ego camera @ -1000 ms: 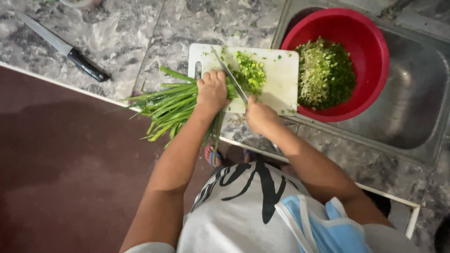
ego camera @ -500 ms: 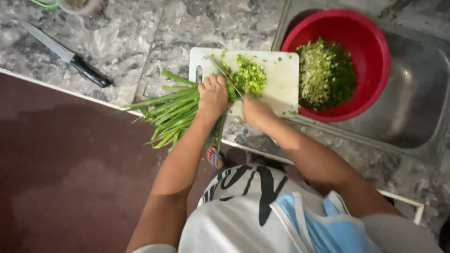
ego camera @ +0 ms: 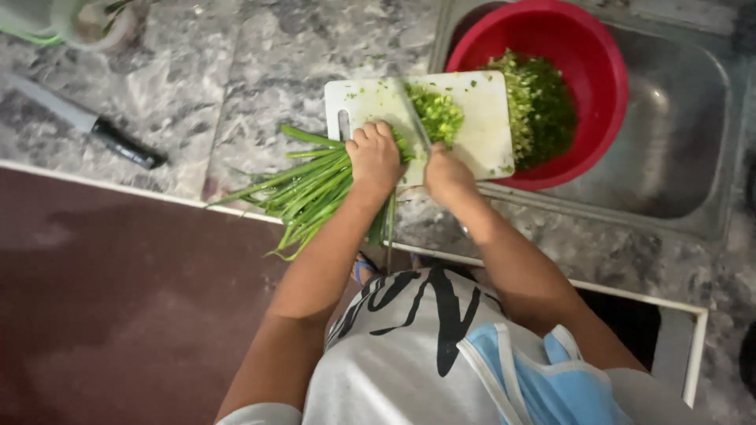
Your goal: Chopping green onions on a cutting board and transferring the pieces into a red bowl.
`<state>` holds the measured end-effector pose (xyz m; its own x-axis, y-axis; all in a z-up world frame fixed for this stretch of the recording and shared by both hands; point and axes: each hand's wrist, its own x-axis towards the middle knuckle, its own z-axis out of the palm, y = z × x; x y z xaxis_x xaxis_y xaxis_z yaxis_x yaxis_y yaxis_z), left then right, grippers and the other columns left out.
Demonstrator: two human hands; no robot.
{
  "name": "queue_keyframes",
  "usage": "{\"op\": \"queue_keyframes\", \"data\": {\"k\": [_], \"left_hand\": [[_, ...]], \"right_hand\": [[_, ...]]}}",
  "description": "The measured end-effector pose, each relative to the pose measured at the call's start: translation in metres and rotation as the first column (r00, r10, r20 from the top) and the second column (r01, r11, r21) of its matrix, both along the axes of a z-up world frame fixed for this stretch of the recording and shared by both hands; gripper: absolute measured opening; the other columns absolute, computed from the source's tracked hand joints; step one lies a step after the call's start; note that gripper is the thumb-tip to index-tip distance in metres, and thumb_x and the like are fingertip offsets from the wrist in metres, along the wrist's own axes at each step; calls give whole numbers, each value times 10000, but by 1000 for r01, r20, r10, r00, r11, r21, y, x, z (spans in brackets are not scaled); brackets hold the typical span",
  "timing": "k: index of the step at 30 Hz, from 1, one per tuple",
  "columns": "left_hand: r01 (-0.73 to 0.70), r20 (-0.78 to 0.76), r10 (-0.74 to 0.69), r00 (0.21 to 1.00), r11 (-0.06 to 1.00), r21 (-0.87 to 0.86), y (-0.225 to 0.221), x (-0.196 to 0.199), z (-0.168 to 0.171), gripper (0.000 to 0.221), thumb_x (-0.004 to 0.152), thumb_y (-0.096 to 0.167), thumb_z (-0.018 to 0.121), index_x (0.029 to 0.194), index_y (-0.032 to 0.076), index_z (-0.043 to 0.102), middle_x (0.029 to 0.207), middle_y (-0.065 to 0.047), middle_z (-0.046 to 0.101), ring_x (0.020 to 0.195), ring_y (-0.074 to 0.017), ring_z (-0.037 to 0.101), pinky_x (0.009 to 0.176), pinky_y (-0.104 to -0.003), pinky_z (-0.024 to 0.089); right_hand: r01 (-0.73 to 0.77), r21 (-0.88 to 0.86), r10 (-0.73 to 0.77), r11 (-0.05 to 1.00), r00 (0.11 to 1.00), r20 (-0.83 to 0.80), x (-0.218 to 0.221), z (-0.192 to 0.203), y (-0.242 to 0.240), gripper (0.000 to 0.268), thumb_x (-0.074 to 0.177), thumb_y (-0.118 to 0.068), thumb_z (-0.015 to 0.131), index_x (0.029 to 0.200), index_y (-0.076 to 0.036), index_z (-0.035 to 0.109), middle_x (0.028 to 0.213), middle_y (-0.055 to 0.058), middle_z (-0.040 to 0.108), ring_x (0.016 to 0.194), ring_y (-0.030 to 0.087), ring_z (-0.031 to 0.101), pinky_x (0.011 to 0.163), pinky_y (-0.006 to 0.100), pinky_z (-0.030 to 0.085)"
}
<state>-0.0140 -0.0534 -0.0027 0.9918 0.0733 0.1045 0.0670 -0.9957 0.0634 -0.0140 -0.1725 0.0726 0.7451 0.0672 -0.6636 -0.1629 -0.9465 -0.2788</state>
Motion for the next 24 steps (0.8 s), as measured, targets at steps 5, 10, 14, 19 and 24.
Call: {"op": "queue_keyframes", "data": {"k": [5, 10, 14, 19, 24], "left_hand": [[2, -108, -4, 994, 1000, -19, -12, 9, 14, 774, 532, 489, 817, 1040, 69, 411, 967, -80, 438, 913, -290, 456, 728, -422, 395], [-8, -229, 1, 973, 1000, -28, -12, 10, 9, 851, 545, 492, 819, 1116, 53, 367, 1033, -104, 420, 973, -306, 429, 774, -439, 385], [22, -147, -25, 989, 999, -26, -9, 10, 10, 834, 508, 510, 837, 1056, 65, 393, 981, -100, 435, 940, -309, 456, 763, -446, 406], [62, -197, -65, 978, 998, -21, -4, 13, 18, 853, 508, 517, 833, 1081, 74, 383, 1004, -91, 439, 958, -309, 459, 777, -459, 405], [155, -239, -150, 959, 988, 0, -8, 33, 41, 727, 628, 442, 769, 1129, 50, 416, 1035, -101, 479, 988, -283, 478, 810, -450, 415]], "right_hand": [[148, -35, -145, 988, 986, 80, 19, -17, -65, 455, 892, -84, 297, 1312, 91, 293, 1152, 340, 542, 1130, 464, 507, 927, 599, 392], [242, -149, -219, 959, 964, 152, 43, -52, -138, 454, 903, -133, 281, 1309, 45, 379, 1177, 282, 561, 1132, 437, 518, 907, 572, 416], [313, -116, -287, 943, 938, 195, 46, -26, -156, 479, 848, -161, 363, 1256, 89, 389, 852, 229, 583, 930, 438, 588, 838, 571, 433], [133, -105, -121, 985, 986, 117, 50, -17, -148, 333, 809, -129, 443, 1027, 85, 574, 540, 168, 635, 762, 377, 676, 778, 503, 499], [-15, 45, 9, 999, 991, 134, 35, 26, -112, 347, 863, -128, 409, 1066, 111, 556, 761, 291, 660, 770, 403, 667, 791, 513, 513]]}}
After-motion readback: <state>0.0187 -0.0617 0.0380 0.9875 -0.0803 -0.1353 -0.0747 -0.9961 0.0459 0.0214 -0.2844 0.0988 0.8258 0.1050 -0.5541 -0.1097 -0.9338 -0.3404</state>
